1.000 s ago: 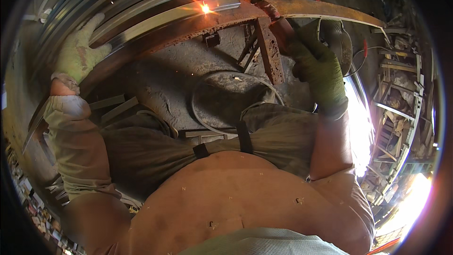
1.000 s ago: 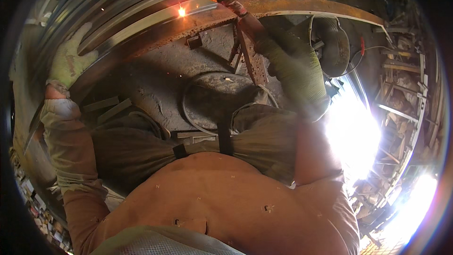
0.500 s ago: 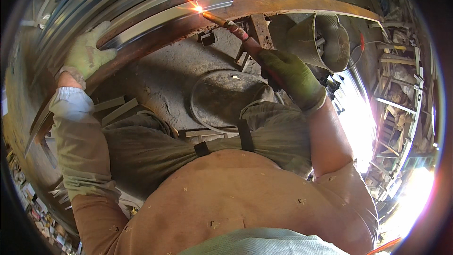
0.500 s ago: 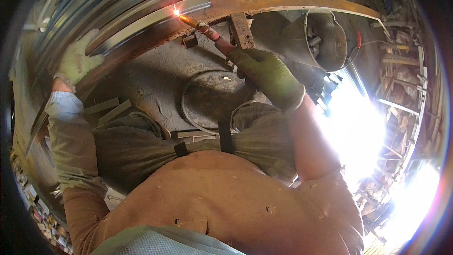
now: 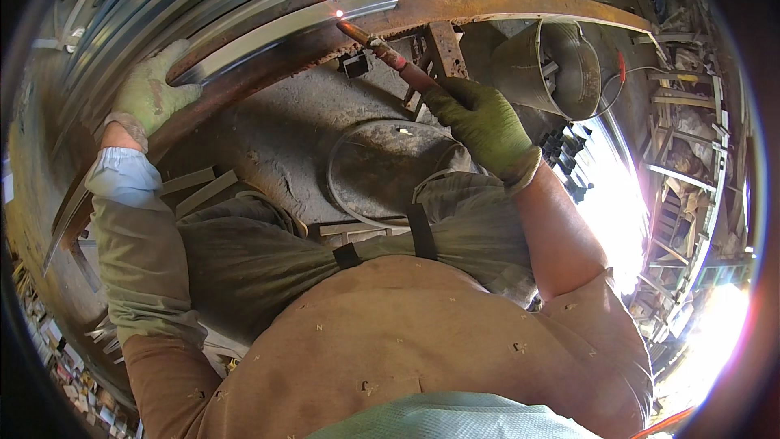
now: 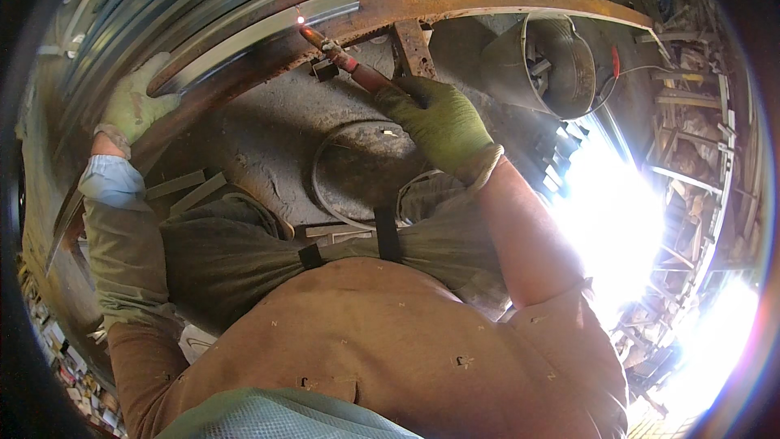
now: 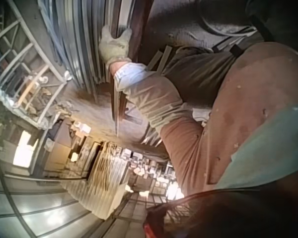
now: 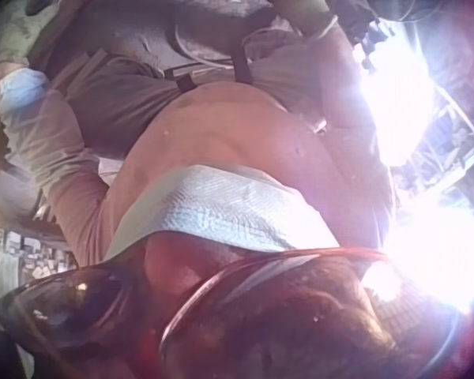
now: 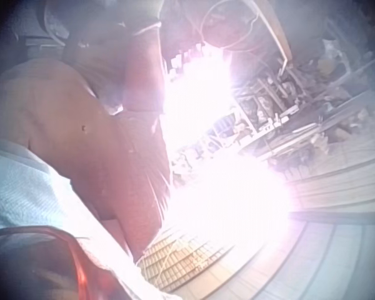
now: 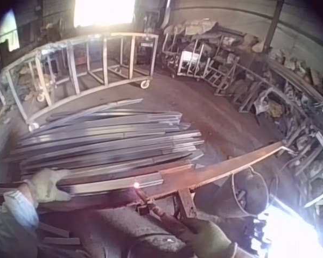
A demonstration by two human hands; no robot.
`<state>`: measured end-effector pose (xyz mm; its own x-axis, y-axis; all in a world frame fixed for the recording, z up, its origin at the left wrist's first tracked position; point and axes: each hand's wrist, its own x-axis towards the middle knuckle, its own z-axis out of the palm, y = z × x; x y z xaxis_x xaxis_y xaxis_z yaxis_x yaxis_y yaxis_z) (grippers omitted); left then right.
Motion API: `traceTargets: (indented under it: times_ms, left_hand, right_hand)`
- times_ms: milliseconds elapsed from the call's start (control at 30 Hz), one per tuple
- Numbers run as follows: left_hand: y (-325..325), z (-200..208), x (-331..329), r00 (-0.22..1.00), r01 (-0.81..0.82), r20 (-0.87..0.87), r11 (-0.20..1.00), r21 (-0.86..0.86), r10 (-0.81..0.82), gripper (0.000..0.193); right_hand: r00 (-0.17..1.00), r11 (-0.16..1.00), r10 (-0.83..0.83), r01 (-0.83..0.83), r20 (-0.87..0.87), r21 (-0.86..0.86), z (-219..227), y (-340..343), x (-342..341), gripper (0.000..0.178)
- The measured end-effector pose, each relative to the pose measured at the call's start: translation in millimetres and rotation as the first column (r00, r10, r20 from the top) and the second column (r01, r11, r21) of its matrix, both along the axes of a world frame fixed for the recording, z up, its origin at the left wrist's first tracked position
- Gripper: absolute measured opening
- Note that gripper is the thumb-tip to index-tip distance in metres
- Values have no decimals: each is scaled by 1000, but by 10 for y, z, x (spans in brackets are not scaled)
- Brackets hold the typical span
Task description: The person sits on the floor and welds small metal pieces onto a curved metal frame using a welding torch. They repeatedly pick up metal pieces, position them on the frame, and weld them in place, producing sparks.
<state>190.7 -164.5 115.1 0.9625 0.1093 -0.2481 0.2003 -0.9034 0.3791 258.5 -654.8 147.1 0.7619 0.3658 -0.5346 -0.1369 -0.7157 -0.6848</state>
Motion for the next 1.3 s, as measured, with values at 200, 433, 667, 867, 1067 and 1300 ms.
traceTargets:
  times_ms: [200,433,667,867,1067,1300]
  left_hand:
    - [-27,35,12,1000,-7,-20,1000,24,8,81]
    - [-33,36,5,1000,3,-28,997,79,-1,82]
    - [-157,34,20,998,-47,-42,988,144,54,81]
    - [46,-4,59,998,4,-68,999,40,-1,82]
    - [40,-97,18,998,-41,-34,983,178,47,80]
    - [203,-139,-22,997,-39,-68,996,82,45,80]
  right_hand:
    - [999,998,28,-26,23,-56,-1,1,24,63]
    - [1000,999,3,-3,4,-48,3,17,33,60]
    - [1000,1000,-13,13,17,-18,-40,-25,16,55]
    - [999,995,-48,47,10,88,-120,-44,17,52]
    - [996,974,-75,83,-47,209,-208,-82,16,57]
    - [1000,995,-26,26,-8,101,-108,4,49,43]
